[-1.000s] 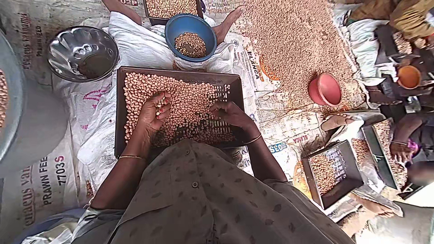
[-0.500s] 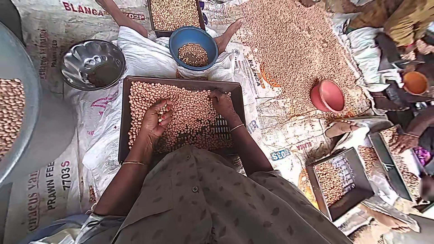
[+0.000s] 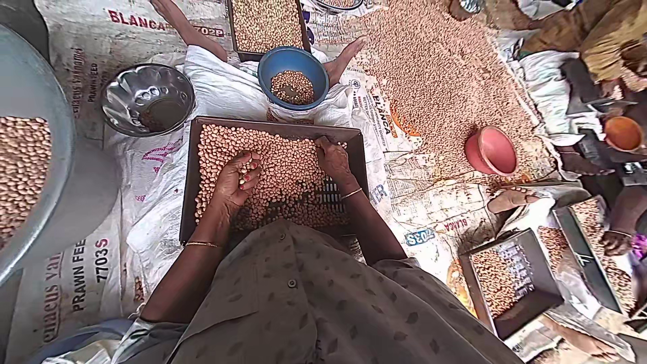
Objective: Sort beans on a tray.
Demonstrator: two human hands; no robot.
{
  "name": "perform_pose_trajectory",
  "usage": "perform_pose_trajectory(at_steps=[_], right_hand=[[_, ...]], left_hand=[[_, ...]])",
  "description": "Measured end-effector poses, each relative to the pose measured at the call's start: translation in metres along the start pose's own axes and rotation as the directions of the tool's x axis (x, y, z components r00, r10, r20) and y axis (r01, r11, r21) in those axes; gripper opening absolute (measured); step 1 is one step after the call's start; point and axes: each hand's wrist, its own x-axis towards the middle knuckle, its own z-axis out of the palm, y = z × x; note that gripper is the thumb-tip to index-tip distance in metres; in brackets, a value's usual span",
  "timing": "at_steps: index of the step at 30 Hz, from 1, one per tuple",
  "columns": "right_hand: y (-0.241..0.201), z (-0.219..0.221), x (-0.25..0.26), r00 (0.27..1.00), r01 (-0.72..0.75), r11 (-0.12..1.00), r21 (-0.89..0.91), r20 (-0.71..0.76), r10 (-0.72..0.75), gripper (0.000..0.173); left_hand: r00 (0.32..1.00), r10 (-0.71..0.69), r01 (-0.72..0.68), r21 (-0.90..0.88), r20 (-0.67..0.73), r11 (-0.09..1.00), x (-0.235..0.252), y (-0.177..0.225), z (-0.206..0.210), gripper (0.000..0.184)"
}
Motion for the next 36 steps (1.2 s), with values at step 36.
perform_pose_trajectory(at_steps=[36], right_hand=[[-0.066, -0.040, -0.063, 0.908, 0.336, 0.683, 0.649, -0.031, -0.417, 0.021]], left_hand=[[0.969, -0.209, 0.176, 0.225, 0.131, 0.958, 0.002, 0.001, 0.004, 0.063]])
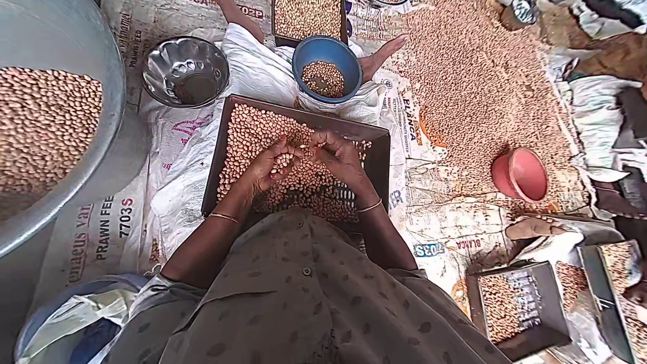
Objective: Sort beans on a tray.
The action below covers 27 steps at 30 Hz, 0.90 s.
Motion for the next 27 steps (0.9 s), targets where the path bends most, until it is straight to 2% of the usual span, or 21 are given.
perform_pose_trajectory(at_steps=[2, 5, 8, 11, 14, 17, 21, 24, 27], right_hand=[[-0.005, 0.014, -0.004, 0.999, 0.008, 1.000, -0.024, 0.039, -0.007, 0.014], [0.008, 0.034, -0.008, 0.988, 0.062, 0.941, -0.332, 0.154, -0.011, 0.014], [0.028, 0.058, -0.006, 0.978, 0.146, 0.814, -0.562, 0.208, -0.032, 0.020], [0.022, 0.061, -0.008, 0.977, 0.151, 0.784, -0.602, 0.212, -0.025, 0.017], [0.025, 0.058, -0.009, 0.985, 0.120, 0.823, -0.555, 0.173, -0.027, 0.014], [0.026, 0.046, -0.012, 0.998, 0.048, 0.889, -0.455, 0.058, -0.025, 0.016], [0.026, 0.033, -0.005, 0.991, -0.024, 0.983, -0.181, -0.136, 0.000, 0.017], [0.006, 0.029, -0.007, 0.986, 0.019, 0.998, 0.062, -0.169, -0.008, 0.021], [-0.011, 0.028, -0.011, 0.987, 0.051, 0.998, 0.041, -0.152, -0.044, 0.030]], left_hand=[[0.999, 0.037, -0.039, -0.096, -0.020, 0.995, -0.002, 0.001, 0.000, 0.054], [0.982, 0.104, -0.139, -0.223, -0.160, 0.965, -0.009, 0.003, 0.001, 0.038], [0.970, 0.144, -0.197, -0.289, -0.196, 0.937, -0.002, 0.004, -0.008, 0.038], [0.968, 0.151, -0.205, -0.287, -0.198, 0.936, -0.002, 0.004, -0.006, 0.037], [0.970, 0.154, -0.201, -0.258, -0.189, 0.945, -0.002, 0.004, -0.005, 0.040], [0.974, 0.141, -0.179, -0.224, -0.176, 0.958, -0.004, 0.004, -0.003, 0.041], [0.991, 0.074, -0.090, -0.138, -0.115, 0.986, -0.001, 0.002, -0.004, 0.050], [0.998, 0.002, -0.003, -0.017, -0.065, 1.000, -0.001, 0.002, 0.000, 0.059], [0.997, -0.073, 0.072, -0.023, -0.028, 0.997, -0.002, 0.001, 0.006, 0.058]])
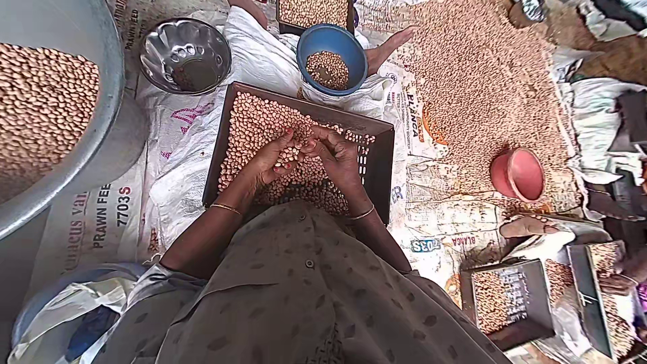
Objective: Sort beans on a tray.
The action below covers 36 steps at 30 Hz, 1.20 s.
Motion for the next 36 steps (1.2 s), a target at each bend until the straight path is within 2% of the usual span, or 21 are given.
perform_pose_trajectory(at_steps=[2, 4, 6, 9, 11, 14, 17, 19, 21, 23, 26, 29, 32, 36], right_hand=[[0.010, -0.001, 0.001, 0.999, -0.031, 0.992, -0.125, 0.000, 0.032, 0.019], [0.017, -0.003, -0.004, 0.988, -0.065, 0.949, -0.308, 0.114, 0.104, 0.013], [0.025, 0.007, -0.010, 0.963, 0.018, 0.869, -0.494, 0.241, 0.118, 0.016], [0.028, 0.023, -0.014, 0.954, 0.080, 0.766, -0.638, 0.271, 0.126, 0.013], [0.030, 0.023, -0.010, 0.955, 0.043, 0.782, -0.622, 0.255, 0.150, 0.012], [0.043, 0.014, 0.000, 0.989, -0.025, 0.879, -0.475, 0.115, 0.091, 0.015], [0.018, 0.000, 0.000, 0.999, -0.032, 0.984, -0.174, 0.015, 0.036, 0.022], [0.012, -0.002, 0.004, 1.000, 0.024, 1.000, -0.012, -0.003, -0.024, 0.026], [0.018, -0.003, 0.004, 0.999, 0.037, 0.997, -0.072, 0.018, -0.036, 0.018], [0.032, -0.007, -0.003, 0.992, -0.014, 0.969, -0.247, 0.119, 0.045, 0.013], [0.047, -0.001, -0.024, 0.953, -0.028, 0.880, -0.475, 0.253, 0.167, 0.011], [0.044, 0.007, -0.038, 0.919, -0.038, 0.817, -0.575, 0.300, 0.255, 0.014], [0.040, 0.009, -0.043, 0.916, 0.011, 0.762, -0.648, 0.311, 0.252, 0.018], [0.049, 0.014, -0.052, 0.944, 0.163, 0.742, -0.651, 0.322, 0.076, 0.014]], left_hand=[[0.999, -0.002, 0.004, -0.062, 0.033, 0.998, 0.001, -0.001, -0.002, 0.057], [1.000, 0.026, -0.025, -0.099, 0.010, 0.995, 0.001, 0.001, -0.006, 0.052], [0.998, 0.059, -0.063, -0.101, -0.038, 0.993, 0.000, 0.001, -0.007, 0.048], [0.994, 0.089, -0.095, -0.096, -0.068, 0.991, 0.001, 0.002, -0.005, 0.049], [0.993, 0.087, -0.094, -0.085, -0.081, 0.992, -0.001, 0.002, -0.004, 0.050], [0.992, 0.082, -0.088, -0.057, -0.097, 0.994, -0.002, 0.004, -0.004, 0.054], [0.997, 0.062, -0.062, 0.009, -0.035, 0.998, 0.000, 0.000, -0.007, 0.063], [0.998, 0.050, -0.051, 0.020, 0.031, 0.999, 0.002, -0.001, -0.007, 0.066], [0.995, 0.053, -0.053, -0.008, 0.087, 0.999, 0.002, 0.000, -0.007, 0.061], [0.993, 0.073, -0.068, -0.056, 0.088, 0.996, 0.002, 0.000, -0.008, 0.051], [0.990, 0.135, -0.131, -0.088, 0.040, 0.987, 0.001, 0.000, -0.010, 0.037], [0.989, 0.146, -0.148, -0.125, -0.025, 0.981, 0.001, 0.001, -0.009, 0.034], [0.989, 0.144, -0.147, -0.128, -0.035, 0.981, 0.001, 0.001, -0.009, 0.033], [0.988, 0.154, -0.156, -0.144, -0.026, 0.977, 0.001, 0.000, -0.010, 0.033]])
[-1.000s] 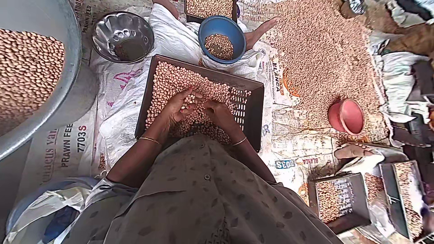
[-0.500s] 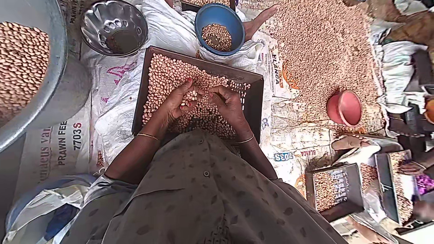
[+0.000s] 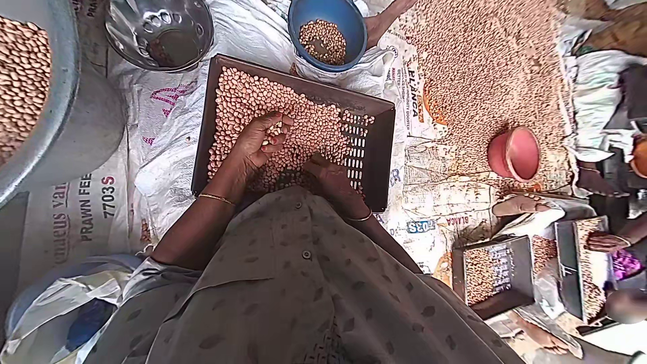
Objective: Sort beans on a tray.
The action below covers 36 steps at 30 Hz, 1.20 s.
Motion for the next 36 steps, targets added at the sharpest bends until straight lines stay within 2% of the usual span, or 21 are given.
perform_pose_trajectory(at_steps=[4, 7, 9, 14, 18, 20, 22, 24, 25, 28, 32, 34, 36], right_hand=[[-0.001, 0.002, -0.001, 0.997, 0.072, 0.997, -0.037, 0.015, -0.072, 0.010], [-0.005, -0.008, 0.003, 0.986, 0.064, 0.997, -0.033, 0.157, -0.058, 0.016], [-0.006, -0.013, 0.005, 0.978, 0.044, 0.999, 0.000, 0.202, -0.043, 0.018], [0.000, -0.001, 0.003, 0.990, 0.090, 0.995, 0.054, 0.106, -0.095, 0.014], [0.000, 0.002, 0.002, 0.996, 0.074, 0.995, 0.070, 0.039, -0.076, 0.012], [0.005, -0.015, 0.007, 0.996, 0.035, 0.977, 0.211, -0.088, -0.016, 0.008], [0.010, -0.035, 0.018, 0.967, 0.078, 0.907, 0.414, -0.252, 0.032, 0.013], [0.005, -0.053, 0.026, 0.952, 0.148, 0.798, 0.584, -0.303, 0.045, 0.026], [0.002, -0.058, 0.029, 0.952, 0.166, 0.771, 0.615, -0.304, 0.038, 0.030], [0.010, -0.047, 0.034, 0.963, 0.100, 0.840, 0.534, -0.264, 0.054, 0.015], [0.014, -0.016, 0.030, 0.989, -0.148, 0.976, 0.159, 0.026, 0.146, 0.018], [0.008, -0.005, 0.027, 0.984, -0.172, 0.984, 0.034, 0.048, 0.170, 0.020], [0.000, -0.007, 0.023, 0.989, -0.142, 0.990, -0.012, 0.036, 0.143, 0.019]], left_hand=[[1.000, 0.013, -0.013, 0.015, 0.008, 1.000, -0.001, 0.000, 0.000, 0.034], [1.000, 0.020, -0.020, 0.019, 0.000, 1.000, -0.002, 0.001, 0.001, 0.034], [1.000, 0.024, -0.024, 0.011, -0.001, 1.000, -0.002, 0.001, 0.001, 0.034], [1.000, 0.029, -0.029, -0.001, -0.002, 1.000, -0.001, 0.001, -0.001, 0.033], [1.000, 0.013, -0.013, 0.039, 0.009, 0.999, 0.001, -0.001, 0.000, 0.034], [1.000, -0.019, 0.018, 0.113, 0.015, 0.993, -0.001, 0.000, 0.003, 0.043], [0.996, -0.073, 0.062, 0.196, 0.048, 0.979, -0.002, -0.002, 0.004, 0.053], [0.986, -0.129, 0.100, 0.257, 0.101, 0.961, -0.003, -0.005, 0.005, 0.060], [0.979, -0.145, 0.104, 0.264, 0.140, 0.959, -0.002, -0.006, 0.005, 0.060], [0.974, -0.142, 0.103, 0.213, 0.175, 0.972, 0.000, -0.006, 0.005, 0.050], [1.000, -0.015, 0.013, 0.094, 0.022, 0.996, -0.002, 0.000, 0.002, 0.034], [1.000, 0.016, -0.016, 0.012, -0.024, 1.000, -0.001, 0.001, 0.002, 0.033], [0.999, 0.035, -0.037, -0.039, -0.033, 0.999, -0.001, 0.001, 0.002, 0.035]])
